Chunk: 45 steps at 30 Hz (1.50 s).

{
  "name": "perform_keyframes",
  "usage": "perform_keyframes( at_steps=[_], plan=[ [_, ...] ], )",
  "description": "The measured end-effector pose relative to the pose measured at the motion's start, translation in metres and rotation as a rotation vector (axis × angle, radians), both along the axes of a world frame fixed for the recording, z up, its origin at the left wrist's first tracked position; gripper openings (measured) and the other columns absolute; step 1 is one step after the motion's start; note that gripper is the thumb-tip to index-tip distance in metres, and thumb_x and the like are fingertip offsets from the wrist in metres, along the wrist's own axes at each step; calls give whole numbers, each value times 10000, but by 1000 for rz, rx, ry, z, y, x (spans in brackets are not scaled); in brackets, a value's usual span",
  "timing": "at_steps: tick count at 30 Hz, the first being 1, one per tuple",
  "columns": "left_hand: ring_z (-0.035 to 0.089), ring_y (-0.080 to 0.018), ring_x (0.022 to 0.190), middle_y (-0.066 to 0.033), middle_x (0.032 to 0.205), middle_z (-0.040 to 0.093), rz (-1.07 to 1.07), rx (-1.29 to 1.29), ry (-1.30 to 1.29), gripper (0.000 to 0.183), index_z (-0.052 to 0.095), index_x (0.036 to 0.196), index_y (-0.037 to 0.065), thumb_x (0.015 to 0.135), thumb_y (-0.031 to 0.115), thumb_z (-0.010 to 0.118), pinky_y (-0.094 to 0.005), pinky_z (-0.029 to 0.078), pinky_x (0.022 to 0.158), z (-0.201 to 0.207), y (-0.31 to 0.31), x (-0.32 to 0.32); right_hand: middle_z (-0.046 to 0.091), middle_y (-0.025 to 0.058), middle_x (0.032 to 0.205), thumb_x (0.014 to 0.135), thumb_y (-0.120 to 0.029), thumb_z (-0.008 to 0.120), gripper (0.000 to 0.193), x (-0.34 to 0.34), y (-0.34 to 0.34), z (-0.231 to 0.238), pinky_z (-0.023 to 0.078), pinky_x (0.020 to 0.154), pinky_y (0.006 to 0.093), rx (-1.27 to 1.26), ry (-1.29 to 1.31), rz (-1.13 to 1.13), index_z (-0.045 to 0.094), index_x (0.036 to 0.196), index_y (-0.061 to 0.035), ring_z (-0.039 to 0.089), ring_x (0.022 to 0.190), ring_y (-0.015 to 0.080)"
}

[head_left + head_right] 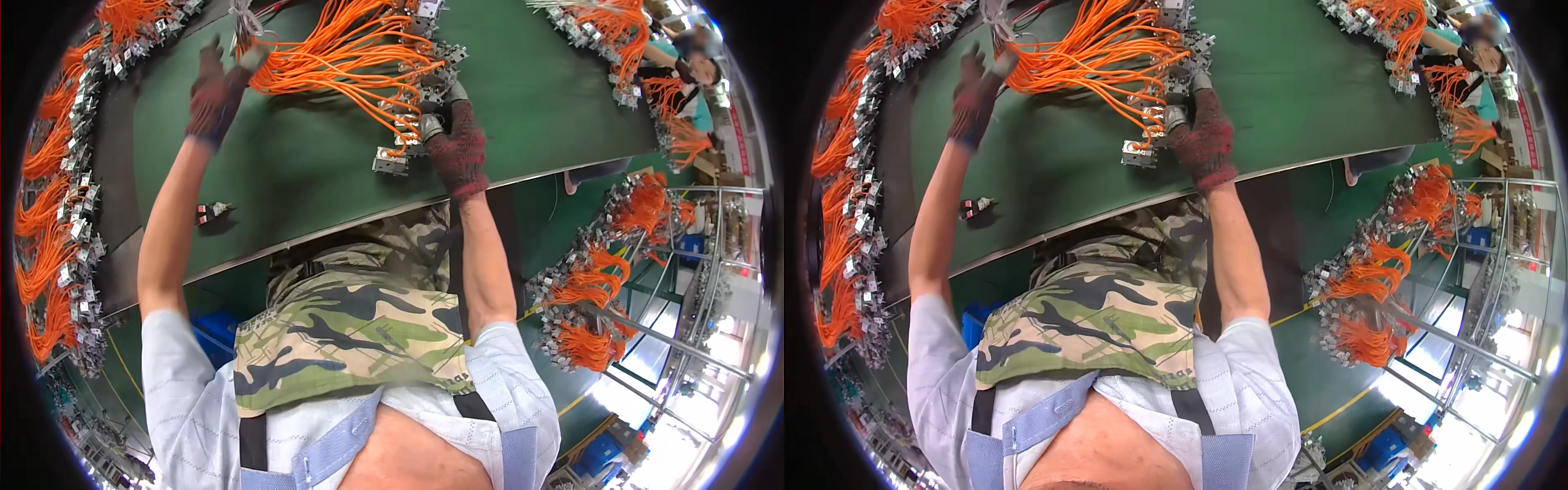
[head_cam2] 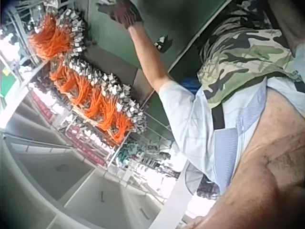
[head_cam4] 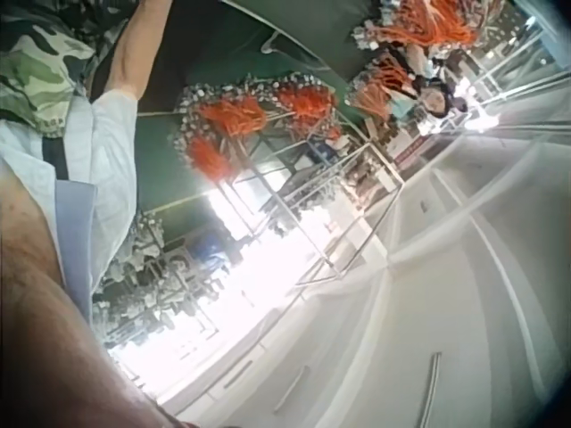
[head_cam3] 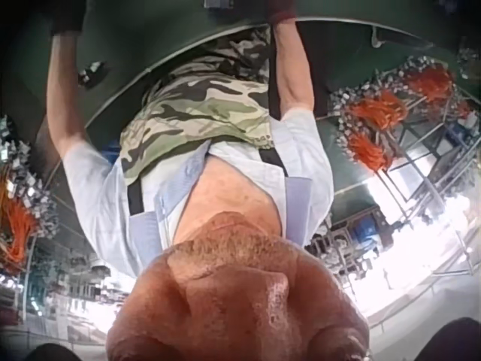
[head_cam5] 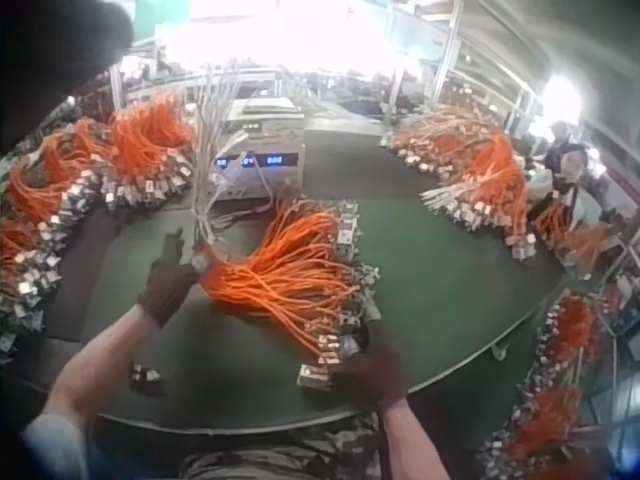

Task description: Assembling electrical connectors and wire bundles on a factory production line.

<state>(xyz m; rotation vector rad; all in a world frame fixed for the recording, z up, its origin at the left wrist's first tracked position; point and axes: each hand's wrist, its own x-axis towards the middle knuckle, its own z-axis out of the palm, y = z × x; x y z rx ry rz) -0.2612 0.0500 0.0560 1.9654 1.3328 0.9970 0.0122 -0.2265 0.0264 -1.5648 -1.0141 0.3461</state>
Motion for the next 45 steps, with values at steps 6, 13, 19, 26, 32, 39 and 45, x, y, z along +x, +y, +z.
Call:
perform_keyframes(
  at_steps=[6, 13, 19, 26, 32, 39, 45],
  plan=[
    [726, -231, 902, -60, 1073, 770, -330, -25, -689, 395, 711, 1261, 69, 979, 337, 775, -383, 577, 788, -43, 104, 86, 777, 145, 1215, 977, -68, 771, 450, -31, -20, -9, 630, 908, 365, -67, -24, 91, 668, 1413, -32, 771, 1082, 217],
    [720, -272, 1014, -85, 1166, 761, -74, 132, -308, 409, 688, 1290, 35, 981, 294, 758, -381, 573, 889, -14, 64, 97, 746, 152, 1253, 954, -97, 785, 417, -42, -11, -18, 618, 923, 359, -126, -208, 84, 700, 1354, -17, 768, 1049, 238],
    [616, -377, 1333, -255, 1497, 573, -386, 303, 31, 986, 384, 1607, -2, 876, 397, 910, -513, 479, 1149, 18, -129, 23, 802, 139, 1156, 935, -71, 798, 421, -48, -10, -12, 630, 889, 354, -142, -142, 143, 706, 1345, -31, 794, 1022, 230],
    [679, -448, 1068, -269, 1213, 676, -327, 524, 328, 769, 569, 1510, 23, 816, 249, 811, -572, 528, 881, -47, -206, 44, 803, 168, 1122, 925, -127, 824, 445, -59, -6, -5, 635, 839, 399, -152, -165, 166, 709, 1347, -45, 802, 971, 279],
    [718, -386, 922, -170, 1061, 735, -412, 391, 387, 690, 609, 1444, 59, 827, 238, 858, -495, 537, 841, -48, -192, 43, 814, 153, 1025, 923, -123, 835, 468, -44, 4, 7, 627, 762, 367, -93, -357, 247, 712, 1369, -54, 801, 838, 227],
    [733, -343, 809, -118, 943, 726, -553, 15, 98, 702, 619, 1372, 82, 829, 413, 918, -481, 581, 712, -26, -181, 26, 821, 143, 986, 920, -170, 843, 439, -18, 14, 17, 629, 773, 363, -67, -544, 72, 734, 1326, -45, 807, 849, 225],
    [717, -361, 919, -142, 1033, 724, -549, 116, 377, 844, 562, 1462, 76, 776, 397, 935, -520, 567, 880, -23, -189, 31, 819, 142, 1040, 899, -207, 852, 418, -25, -4, 21, 625, 832, 409, -217, -387, 407, 770, 1281, -60, 801, 931, 314]
  ],
)
